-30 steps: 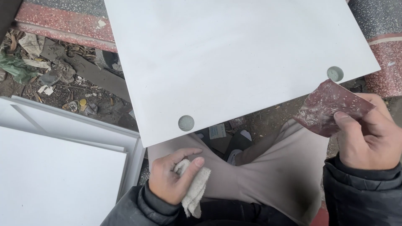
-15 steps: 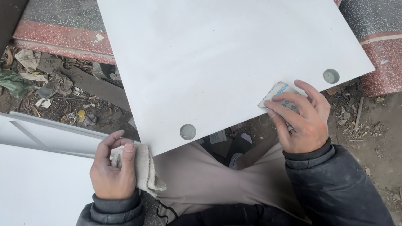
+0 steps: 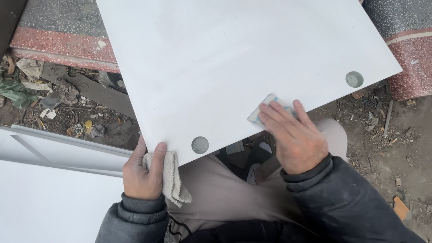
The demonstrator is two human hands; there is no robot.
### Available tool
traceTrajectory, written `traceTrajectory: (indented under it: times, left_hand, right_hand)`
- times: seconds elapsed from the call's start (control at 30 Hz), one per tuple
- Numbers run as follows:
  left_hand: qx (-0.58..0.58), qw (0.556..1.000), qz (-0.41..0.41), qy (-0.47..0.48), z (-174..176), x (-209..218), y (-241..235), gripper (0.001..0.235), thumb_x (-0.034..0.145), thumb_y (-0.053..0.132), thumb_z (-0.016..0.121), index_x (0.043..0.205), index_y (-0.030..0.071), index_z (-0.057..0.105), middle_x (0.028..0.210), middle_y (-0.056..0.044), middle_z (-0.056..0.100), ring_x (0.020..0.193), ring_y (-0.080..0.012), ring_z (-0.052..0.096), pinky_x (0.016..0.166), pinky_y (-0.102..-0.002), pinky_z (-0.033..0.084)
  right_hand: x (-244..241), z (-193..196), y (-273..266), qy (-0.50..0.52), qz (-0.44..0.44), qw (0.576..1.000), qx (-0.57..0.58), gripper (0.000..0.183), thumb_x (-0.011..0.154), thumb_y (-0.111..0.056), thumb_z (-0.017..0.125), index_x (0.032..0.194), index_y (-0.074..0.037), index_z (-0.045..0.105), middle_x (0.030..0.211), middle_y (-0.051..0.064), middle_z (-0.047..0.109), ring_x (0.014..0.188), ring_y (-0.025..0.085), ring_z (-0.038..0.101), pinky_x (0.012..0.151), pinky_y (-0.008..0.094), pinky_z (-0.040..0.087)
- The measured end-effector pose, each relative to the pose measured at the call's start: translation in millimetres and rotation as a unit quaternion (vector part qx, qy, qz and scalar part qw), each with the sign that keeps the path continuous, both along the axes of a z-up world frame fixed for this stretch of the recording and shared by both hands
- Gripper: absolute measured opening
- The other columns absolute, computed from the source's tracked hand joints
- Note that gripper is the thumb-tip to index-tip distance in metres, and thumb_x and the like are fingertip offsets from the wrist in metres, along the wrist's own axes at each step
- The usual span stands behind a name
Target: The person sands the surface of a white rectangular board using a sanding block held in the right hand. They periodically wipe the board with a cloth held in the left hand to remove dust. The person works on the board while sitting, with the board resting on their lap.
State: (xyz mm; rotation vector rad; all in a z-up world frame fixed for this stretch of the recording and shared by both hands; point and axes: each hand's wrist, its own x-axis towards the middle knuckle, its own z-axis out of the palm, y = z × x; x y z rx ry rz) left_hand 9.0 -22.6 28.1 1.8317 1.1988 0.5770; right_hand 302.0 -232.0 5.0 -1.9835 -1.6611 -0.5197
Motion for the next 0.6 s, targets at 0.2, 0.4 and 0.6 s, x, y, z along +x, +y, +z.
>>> traceTrajectory:
  times: [0.2,0.4,0.6]
  left_hand:
    - [-0.001,1.0,0.015,0.015,-6.7,2.3,-2.0,0.066,0.11,0.051,0.061,0.165,0.016,0.07,0.144,-0.002,0.088,0.132,-0.0206,0.081,0.109,-0.035,0.062]
    - [-0.023,0.999,0.004,0.028,-6.1,2.5,-1.0,0.067,0.109,0.051,0.06,0.166,0.016,0.069,0.146,-0.002,0.088,0.131,-0.0213,0.082,0.109,-0.035,0.062]
    - [0.003,1.0,0.0,-0.009,-8.5,4.3,-6.5,0.064,0.113,0.045,0.059,0.167,0.011,0.067,0.151,-0.005,0.085,0.138,-0.0214,0.079,0.114,-0.035,0.06]
  right_hand:
    - [-73.3,8.5,38.4,-0.027,-0.02,0.999,0.033,0.024,0.116,-0.004,0.082,0.137,0.006,0.085,0.145,0.025,0.084,0.139,0.038,0.081,0.128,0.051,0.062]
    - [60.3,10.5,-41.8,0.064,-0.142,0.988,0.013,0.029,0.136,-0.004,0.063,0.153,0.003,0.085,0.158,0.027,0.083,0.154,0.048,0.077,0.139,0.066,0.055]
    - [-65.6,14.3,14.8,0.041,0.002,0.997,-0.06,0.037,0.12,0.0,0.061,0.155,0.0,0.075,0.164,0.019,0.074,0.157,0.035,0.069,0.135,0.052,0.054]
